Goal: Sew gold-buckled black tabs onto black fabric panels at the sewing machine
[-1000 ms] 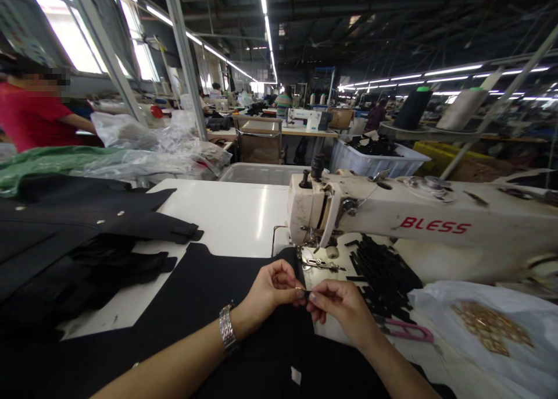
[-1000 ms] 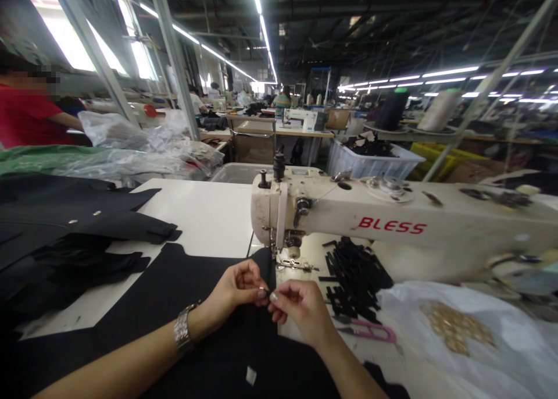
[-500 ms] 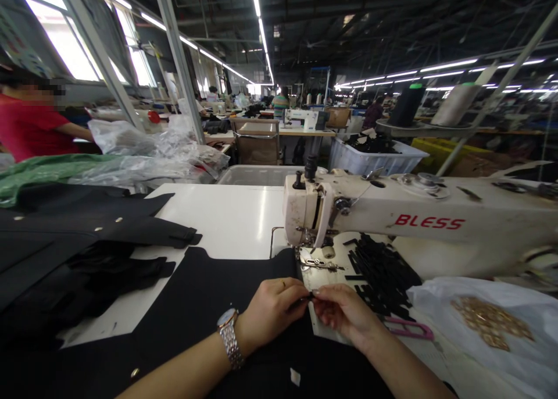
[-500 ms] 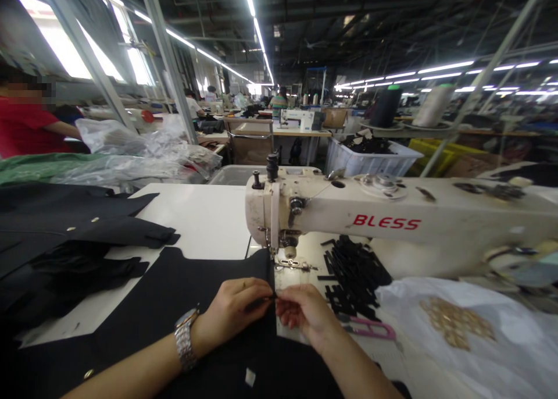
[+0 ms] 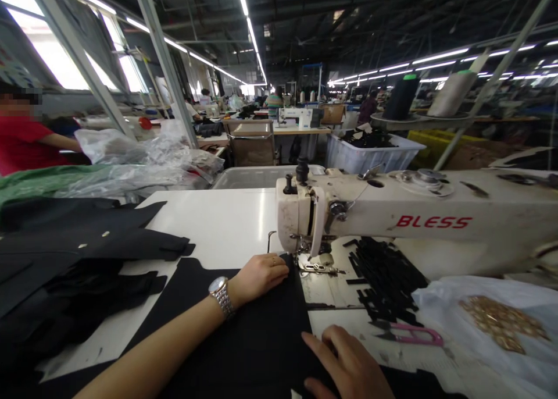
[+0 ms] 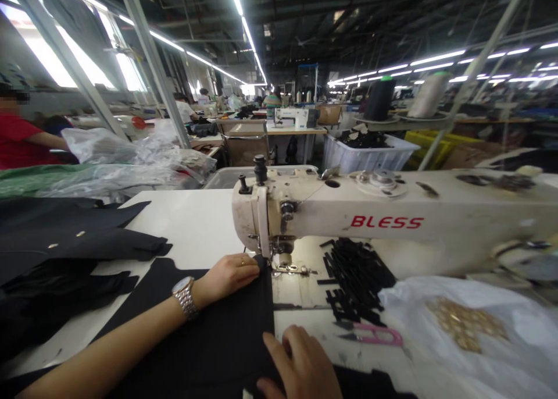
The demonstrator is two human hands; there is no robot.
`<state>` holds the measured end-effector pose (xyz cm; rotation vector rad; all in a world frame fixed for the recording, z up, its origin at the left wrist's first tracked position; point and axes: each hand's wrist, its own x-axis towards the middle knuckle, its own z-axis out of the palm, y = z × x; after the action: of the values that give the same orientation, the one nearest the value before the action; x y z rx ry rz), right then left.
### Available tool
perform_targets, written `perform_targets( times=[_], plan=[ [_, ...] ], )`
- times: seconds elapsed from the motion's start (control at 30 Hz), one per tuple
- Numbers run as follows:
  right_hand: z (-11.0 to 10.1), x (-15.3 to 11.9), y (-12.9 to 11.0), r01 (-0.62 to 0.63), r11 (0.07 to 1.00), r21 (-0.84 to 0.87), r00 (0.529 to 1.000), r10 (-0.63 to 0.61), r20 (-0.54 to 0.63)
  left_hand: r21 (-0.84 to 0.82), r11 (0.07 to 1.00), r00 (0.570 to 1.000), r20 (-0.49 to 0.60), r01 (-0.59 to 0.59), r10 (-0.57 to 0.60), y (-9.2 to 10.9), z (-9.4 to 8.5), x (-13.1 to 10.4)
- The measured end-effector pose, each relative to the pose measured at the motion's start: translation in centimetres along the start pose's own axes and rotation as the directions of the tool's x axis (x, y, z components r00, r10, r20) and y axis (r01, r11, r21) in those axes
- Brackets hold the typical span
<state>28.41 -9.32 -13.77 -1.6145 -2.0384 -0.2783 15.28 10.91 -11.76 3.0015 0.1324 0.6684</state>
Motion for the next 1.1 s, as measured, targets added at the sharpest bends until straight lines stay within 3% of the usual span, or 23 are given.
perform_targets(
  times=[0.27, 0.47, 0.73, 1.1],
  plan=[
    [-0.3, 0.4, 0.0, -0.014, 1.000, 0.010, 0.999, 0.015, -0.029, -0.092, 0.993, 0.997, -0.012, -0.073, 0.072, -0.6, -0.3, -0.3],
    [-0.4, 0.3, 0.1, -0.030, 0.998, 0.049, 1.000, 0.030, -0.005, -0.049, 0.993, 0.993, 0.028, -0.111, 0.113, -0.6, -0.5, -1.1],
    [-0.3, 0.3, 0.1, -0.036, 0.998, 0.060, 0.999, 0.035, 0.011, -0.015, 0.984, 0.983, -0.042, -0.177, 0.176, -0.8, -0.4, -1.2],
    [-0.1, 0.1, 0.2, -0.047, 0.997, 0.059, 0.999, 0.046, 0.025, -0.059, 0.979, 0.980, -0.057, -0.194, 0.191, -1.0, 0.0, -1.2]
  ],
)
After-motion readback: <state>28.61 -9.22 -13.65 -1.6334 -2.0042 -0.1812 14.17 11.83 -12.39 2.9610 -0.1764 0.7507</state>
